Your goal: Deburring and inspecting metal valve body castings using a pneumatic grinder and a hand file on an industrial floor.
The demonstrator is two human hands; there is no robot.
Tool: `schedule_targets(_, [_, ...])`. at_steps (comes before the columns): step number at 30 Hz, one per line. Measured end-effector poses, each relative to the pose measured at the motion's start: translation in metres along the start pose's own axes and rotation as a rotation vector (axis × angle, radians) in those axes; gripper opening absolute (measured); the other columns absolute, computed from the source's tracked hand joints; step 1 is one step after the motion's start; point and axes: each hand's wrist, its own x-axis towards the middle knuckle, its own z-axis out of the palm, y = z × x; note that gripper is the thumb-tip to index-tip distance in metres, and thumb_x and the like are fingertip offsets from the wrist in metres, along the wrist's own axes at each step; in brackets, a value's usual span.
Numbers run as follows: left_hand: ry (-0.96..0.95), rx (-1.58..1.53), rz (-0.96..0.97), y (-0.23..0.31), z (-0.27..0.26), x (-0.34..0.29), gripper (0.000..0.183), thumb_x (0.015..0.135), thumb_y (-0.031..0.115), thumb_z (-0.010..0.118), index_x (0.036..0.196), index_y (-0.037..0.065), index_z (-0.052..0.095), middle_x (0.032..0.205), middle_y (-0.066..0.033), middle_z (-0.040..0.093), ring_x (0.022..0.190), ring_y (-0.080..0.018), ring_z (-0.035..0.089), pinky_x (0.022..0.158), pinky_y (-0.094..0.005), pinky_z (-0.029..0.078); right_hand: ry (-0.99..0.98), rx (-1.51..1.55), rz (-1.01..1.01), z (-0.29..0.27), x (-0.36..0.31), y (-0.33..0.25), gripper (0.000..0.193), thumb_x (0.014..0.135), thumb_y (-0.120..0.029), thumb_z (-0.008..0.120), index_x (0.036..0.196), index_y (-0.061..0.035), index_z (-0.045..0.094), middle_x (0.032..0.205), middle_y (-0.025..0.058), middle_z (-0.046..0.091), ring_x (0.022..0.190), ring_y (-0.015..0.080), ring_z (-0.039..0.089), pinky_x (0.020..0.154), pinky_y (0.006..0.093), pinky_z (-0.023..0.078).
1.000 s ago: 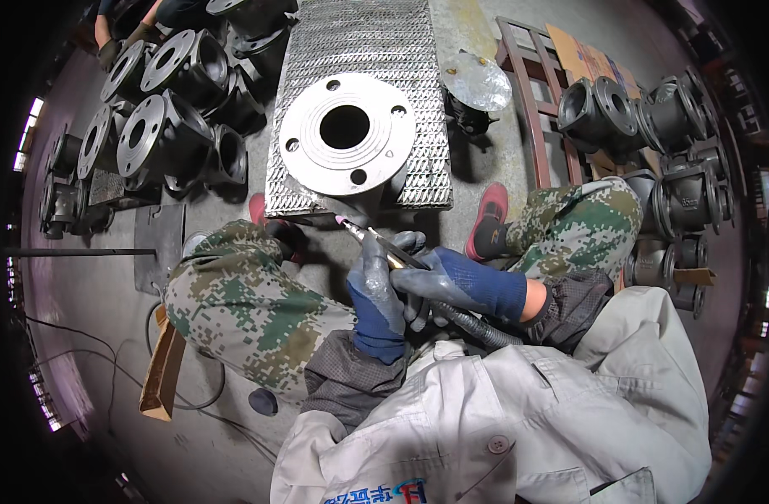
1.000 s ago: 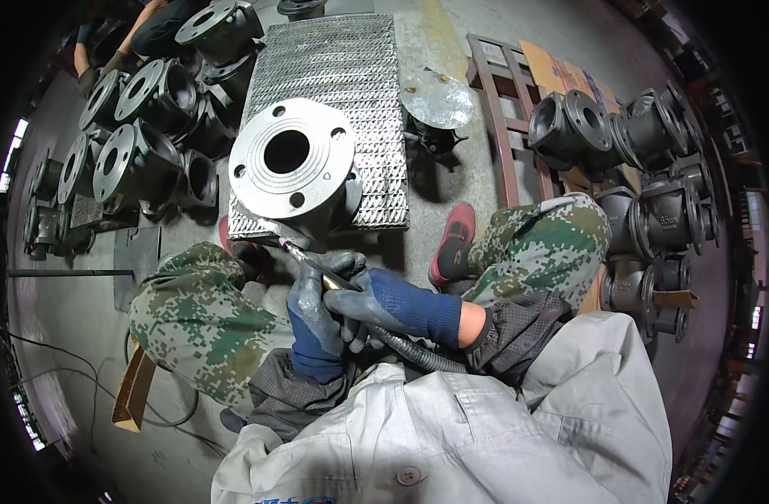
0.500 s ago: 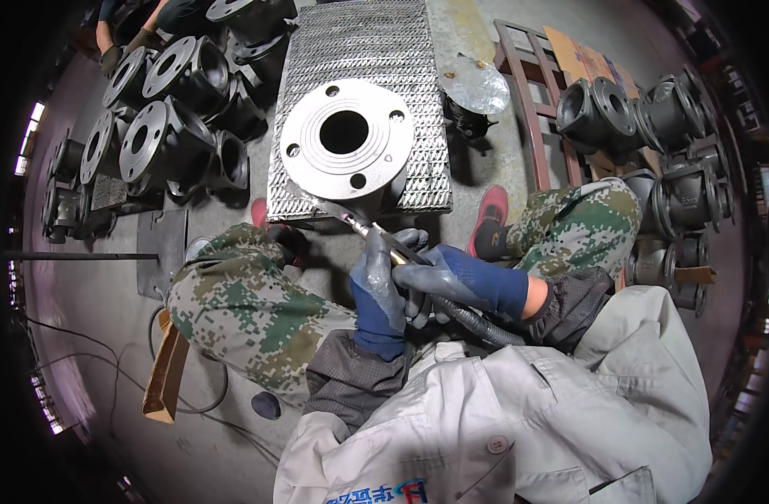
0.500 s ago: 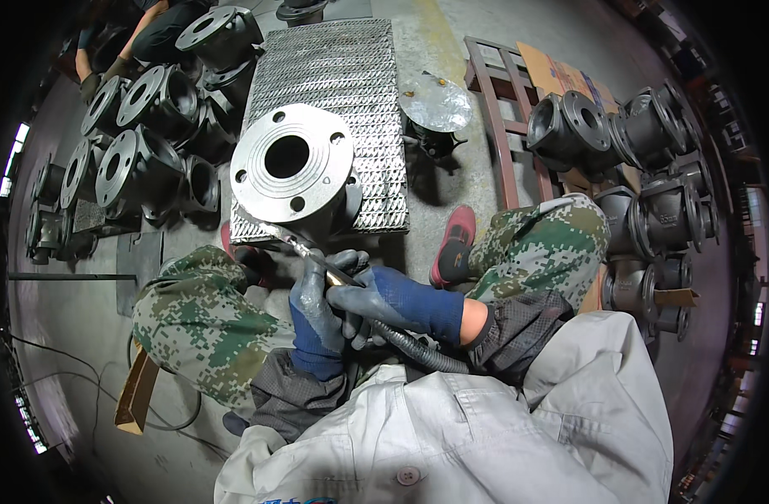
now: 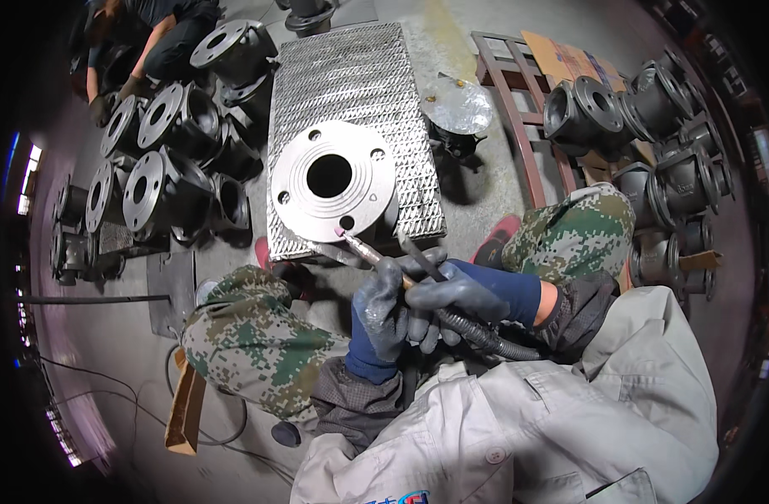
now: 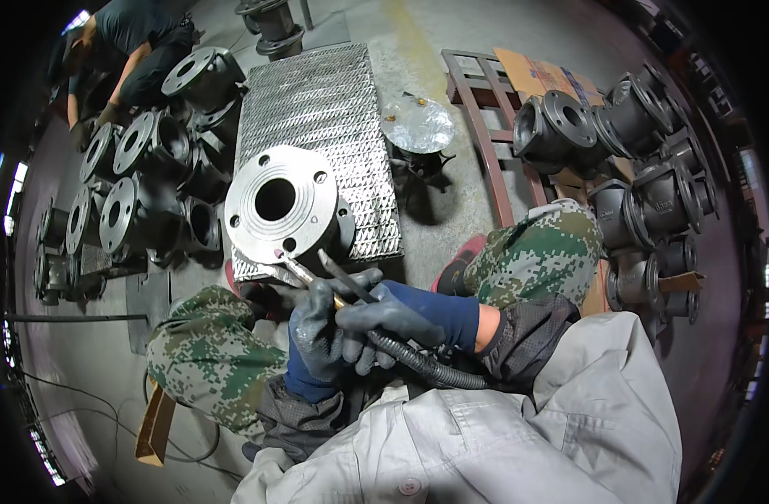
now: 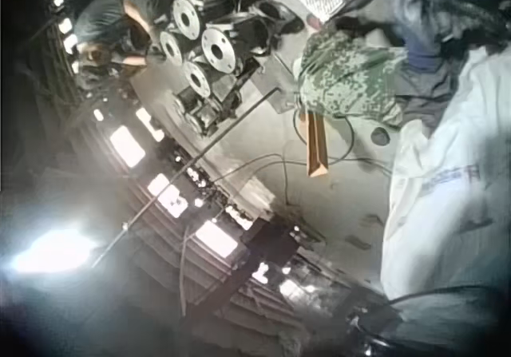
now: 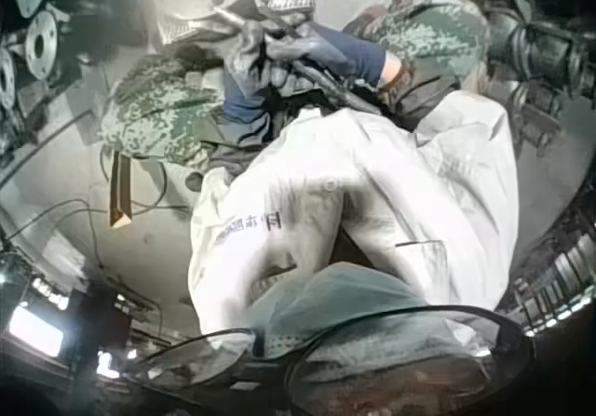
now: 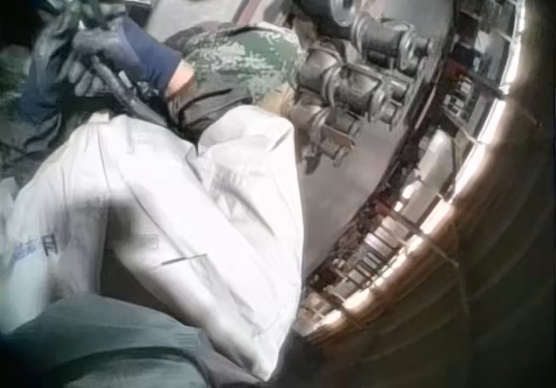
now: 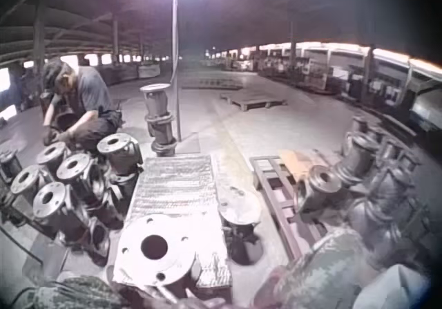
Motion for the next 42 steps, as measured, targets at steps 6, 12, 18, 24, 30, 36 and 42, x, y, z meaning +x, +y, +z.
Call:
schedule_targets(6, [-0.050,0.569,0.306,0.003,0.021,0.023,0.050,0.101,0.035,0.041,0.112,-0.010,0.057,0.099,-0.0199,0.066,0.087,-0.0214,0.065,0.079,-0.0309,0.052,0.618,-1.128,-0.491,-0.008,-0.003,0.014,0.023,0.085,-0.025,0.065,0.077,-0.0035,0.066,0.065,0.0116,0.065,0.059,0.0266,0.064,0.054,0.0352,0.048])
schedule_targets(12, [-0.008,0.247,0.216,-0.023,0.024,0.056,0.058,0.099,0.045,0.042,0.113,-0.009,0.059,0.106,-0.0185,0.065,0.089,-0.0177,0.063,0.078,-0.0270,0.050,0.949,-1.374,-0.537,-0.022,-0.007,0.016,0.020,0.068,-0.026,0.070,0.077,-0.0095,0.063,0.070,0.0107,0.060,0.065,0.0297,0.060,0.060,0.0441,0.045])
schedule_targets(18, [-0.003,0.445,0.155,-0.006,0.027,0.051,0.033,0.099,0.024,0.051,0.111,-0.005,0.060,0.103,-0.0141,0.066,0.091,-0.0195,0.063,0.083,-0.0309,0.050,0.579,-0.812,-0.344,-0.052,-0.009,0.007,0.029,0.073,-0.028,0.072,0.091,-0.0059,0.068,0.076,0.0109,0.067,0.064,0.0263,0.065,0.060,0.0371,0.052])
schedule_targets(24, [0.009,0.622,0.331,0.077,-0.004,0.058,0.027,0.098,0.017,0.052,0.112,-0.004,0.062,0.112,-0.0166,0.066,0.098,-0.0204,0.064,0.085,-0.0296,0.051,0.632,0.012,-0.099,-0.117,-0.022,-0.020,0.036,0.091,-0.030,0.060,0.090,0.0064,0.060,0.070,0.0093,0.062,0.055,0.0144,0.060,0.051,0.0251,0.050])
schedule_targets(30, [0.320,1.354,0.535,0.166,-0.067,0.106,0.048,0.102,0.035,0.040,0.119,-0.006,0.059,0.115,-0.0141,0.063,0.102,-0.0188,0.060,0.093,-0.0307,0.046,0.790,-0.383,-0.001,-0.177,0.009,-0.006,0.038,0.096,-0.035,0.050,0.089,0.0015,0.061,0.064,0.0059,0.058,0.055,0.0130,0.057,0.051,0.0289,0.047])
schedule_targets(36, [0.369,1.511,0.153,0.163,-0.105,0.109,0.046,0.099,0.036,0.050,0.114,-0.006,0.061,0.100,-0.0089,0.065,0.090,-0.0137,0.058,0.080,-0.0282,0.047,0.451,-0.324,-0.352,-0.131,0.029,-0.045,0.027,0.098,-0.016,0.048,0.113,0.0038,0.058,0.081,0.0040,0.059,0.063,0.0064,0.055,0.056,0.0218,0.048])
schedule_targets(42, [0.509,1.151,0.069,0.138,-0.076,0.114,0.031,0.095,0.023,0.060,0.102,-0.007,0.064,0.082,-0.0024,0.063,0.076,-0.0082,0.053,0.067,-0.0230,0.044,0.353,-0.224,-0.408,-0.108,0.032,-0.053,0.032,0.099,-0.012,0.045,0.125,0.0032,0.052,0.085,0.0012,0.056,0.069,0.0037,0.050,0.062,0.0190,0.045])
